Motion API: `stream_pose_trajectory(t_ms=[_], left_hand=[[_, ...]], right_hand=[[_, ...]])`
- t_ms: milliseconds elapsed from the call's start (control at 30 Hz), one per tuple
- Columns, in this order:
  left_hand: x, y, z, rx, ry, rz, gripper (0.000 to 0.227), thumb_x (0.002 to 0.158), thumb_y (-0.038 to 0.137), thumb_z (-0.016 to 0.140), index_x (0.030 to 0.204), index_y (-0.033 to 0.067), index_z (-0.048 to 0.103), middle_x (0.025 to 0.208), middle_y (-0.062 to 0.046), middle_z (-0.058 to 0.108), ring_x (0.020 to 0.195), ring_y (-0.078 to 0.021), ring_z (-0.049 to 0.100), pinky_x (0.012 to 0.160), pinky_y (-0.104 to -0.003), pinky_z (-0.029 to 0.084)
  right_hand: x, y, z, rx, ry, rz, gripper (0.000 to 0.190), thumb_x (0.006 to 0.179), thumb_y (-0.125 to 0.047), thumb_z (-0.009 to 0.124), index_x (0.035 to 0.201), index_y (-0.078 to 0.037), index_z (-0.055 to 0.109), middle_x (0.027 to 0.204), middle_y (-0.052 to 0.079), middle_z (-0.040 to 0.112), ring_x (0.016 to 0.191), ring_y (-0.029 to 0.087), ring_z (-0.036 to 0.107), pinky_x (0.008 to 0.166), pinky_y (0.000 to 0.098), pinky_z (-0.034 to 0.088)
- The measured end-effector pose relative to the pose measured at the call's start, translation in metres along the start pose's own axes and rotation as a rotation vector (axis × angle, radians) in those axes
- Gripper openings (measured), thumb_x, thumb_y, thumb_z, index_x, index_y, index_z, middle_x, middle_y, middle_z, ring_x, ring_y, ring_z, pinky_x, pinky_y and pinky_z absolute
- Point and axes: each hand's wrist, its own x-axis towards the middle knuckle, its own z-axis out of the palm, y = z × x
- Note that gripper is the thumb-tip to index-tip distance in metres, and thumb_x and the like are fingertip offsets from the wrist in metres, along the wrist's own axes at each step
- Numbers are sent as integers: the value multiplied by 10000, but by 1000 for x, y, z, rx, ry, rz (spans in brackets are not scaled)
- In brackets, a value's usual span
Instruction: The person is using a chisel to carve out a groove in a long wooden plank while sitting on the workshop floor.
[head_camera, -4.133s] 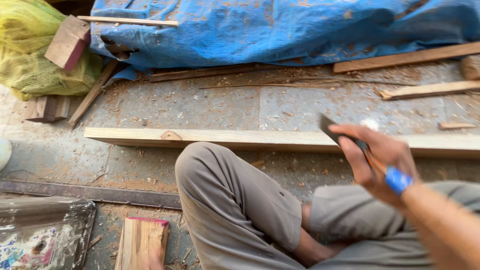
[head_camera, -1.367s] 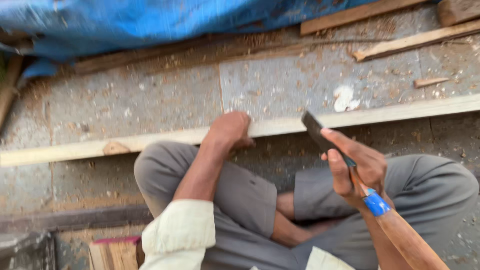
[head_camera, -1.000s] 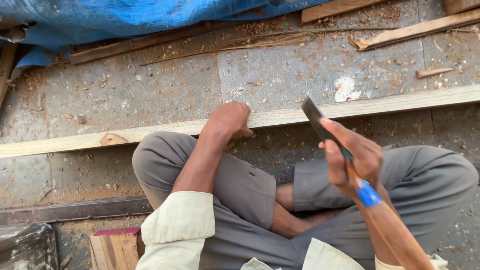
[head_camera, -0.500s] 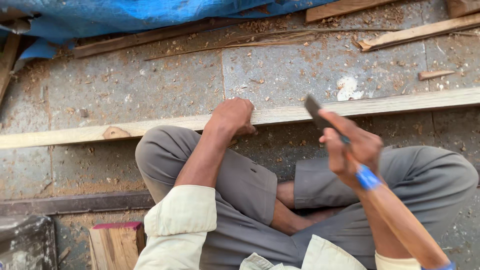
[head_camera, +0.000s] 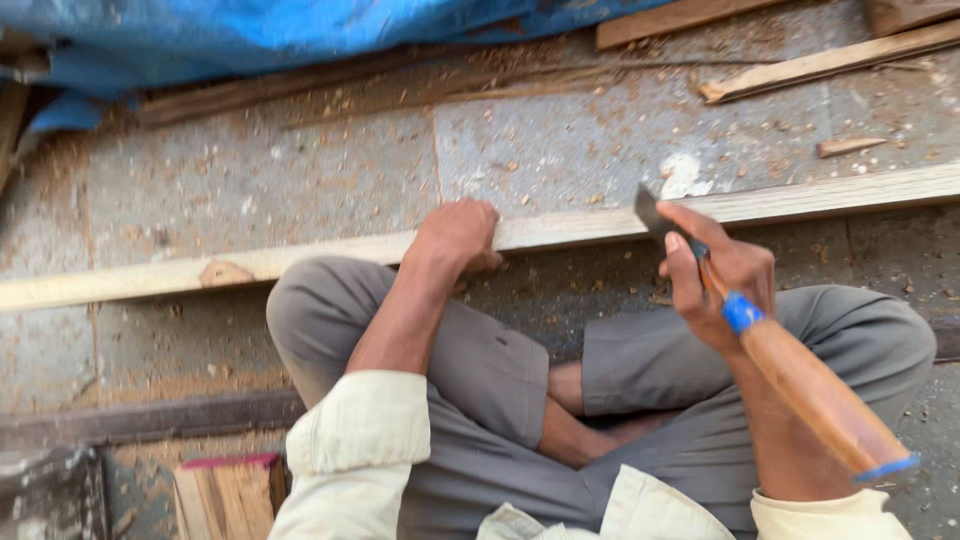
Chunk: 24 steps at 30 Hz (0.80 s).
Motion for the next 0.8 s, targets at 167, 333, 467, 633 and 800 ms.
stream_pose_trajectory(t_ms=[167, 333, 467, 633, 800], left_hand=[[-4, -2, -2, 2, 0, 29, 472, 719, 307, 890, 1103, 76, 739, 1090, -176, 747, 1060, -350, 707, 910, -458, 569], [2, 4, -13, 3, -17, -2, 485, 701, 324, 903, 1073, 61, 738, 1075, -174, 745, 1058, -348, 702, 936, -460, 548], [-9, 0, 2, -17, -8, 5, 505, 698, 346, 909, 1078, 61, 735, 1086, -199, 730, 1062, -374, 693, 912, -464, 564], [-2, 3, -12, -6, 31, 13, 509, 686, 324, 906, 1094, 75, 729, 1085, -182, 740, 1054, -355, 699, 932, -470, 548], [-12, 0, 11, -15, 14, 20, 477, 726, 299, 880, 1116, 70, 726, 1115, -192, 733, 1057, -370, 702, 909, -468, 568]], right_hand=[[3, -8, 8, 255, 224, -55, 288, 1096, -117, 567, 1364, -65, 658, 1150, 168, 733, 840, 155, 745, 759, 260, 620], [1, -2, 10, -58, 48, -100, 309, 1045, -85, 645, 1347, -70, 705, 999, 171, 754, 777, 213, 747, 728, 313, 579], [-10, 1, 12, 113, 194, -44, 301, 1101, -85, 592, 1390, -73, 674, 1020, 138, 747, 689, 186, 715, 678, 280, 576], [-2, -3, 6, -42, 52, -60, 299, 1051, -87, 640, 1344, -68, 697, 950, 160, 733, 719, 208, 731, 692, 308, 561], [-21, -5, 9, 48, 35, -18, 315, 1079, -83, 607, 1381, -37, 685, 845, 115, 724, 707, 182, 733, 683, 289, 569]])
